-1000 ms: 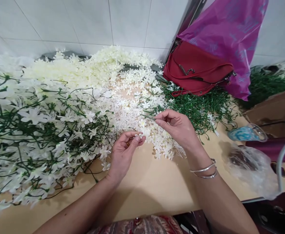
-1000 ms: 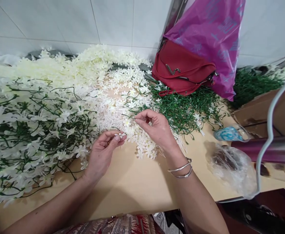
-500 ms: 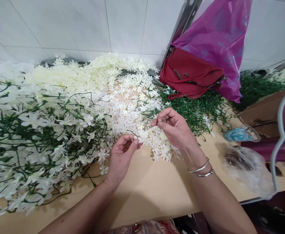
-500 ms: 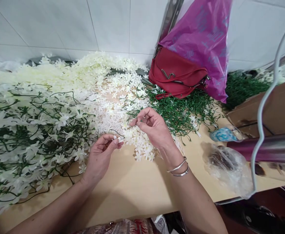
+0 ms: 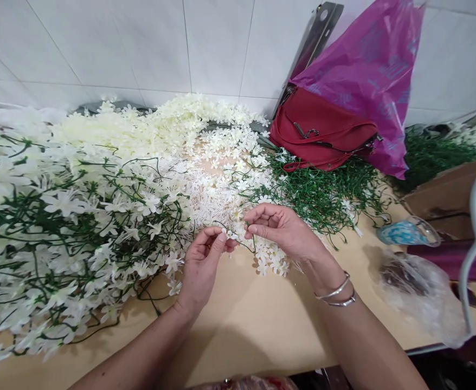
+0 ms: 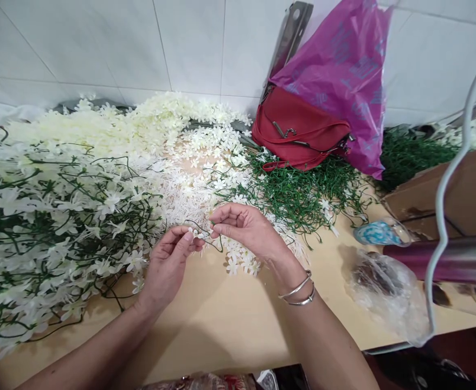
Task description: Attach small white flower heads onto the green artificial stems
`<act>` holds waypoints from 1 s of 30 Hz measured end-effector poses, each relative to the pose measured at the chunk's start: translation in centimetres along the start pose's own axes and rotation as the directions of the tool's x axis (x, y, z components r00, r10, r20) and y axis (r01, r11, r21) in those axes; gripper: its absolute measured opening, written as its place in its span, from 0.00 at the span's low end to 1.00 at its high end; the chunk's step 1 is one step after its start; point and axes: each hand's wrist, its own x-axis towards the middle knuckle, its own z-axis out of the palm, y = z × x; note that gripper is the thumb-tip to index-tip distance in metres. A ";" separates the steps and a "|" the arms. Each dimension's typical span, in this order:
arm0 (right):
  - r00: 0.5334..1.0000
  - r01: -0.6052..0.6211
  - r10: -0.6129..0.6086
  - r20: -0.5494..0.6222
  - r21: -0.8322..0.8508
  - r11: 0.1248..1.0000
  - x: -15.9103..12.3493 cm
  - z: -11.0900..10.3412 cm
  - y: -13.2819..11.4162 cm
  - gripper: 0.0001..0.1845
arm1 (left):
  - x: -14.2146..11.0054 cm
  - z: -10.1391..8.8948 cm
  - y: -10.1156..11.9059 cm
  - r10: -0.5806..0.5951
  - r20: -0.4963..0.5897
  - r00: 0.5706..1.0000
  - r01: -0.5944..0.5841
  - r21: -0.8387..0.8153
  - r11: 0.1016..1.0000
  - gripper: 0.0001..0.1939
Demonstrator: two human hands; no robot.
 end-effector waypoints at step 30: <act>0.920 0.241 -0.371 0.123 -0.926 0.290 2.1 2.7 3.4 0.11 | -0.3 1.0 0.7 0.044 -0.004 0.999 -0.043 0.091 0.995 0.12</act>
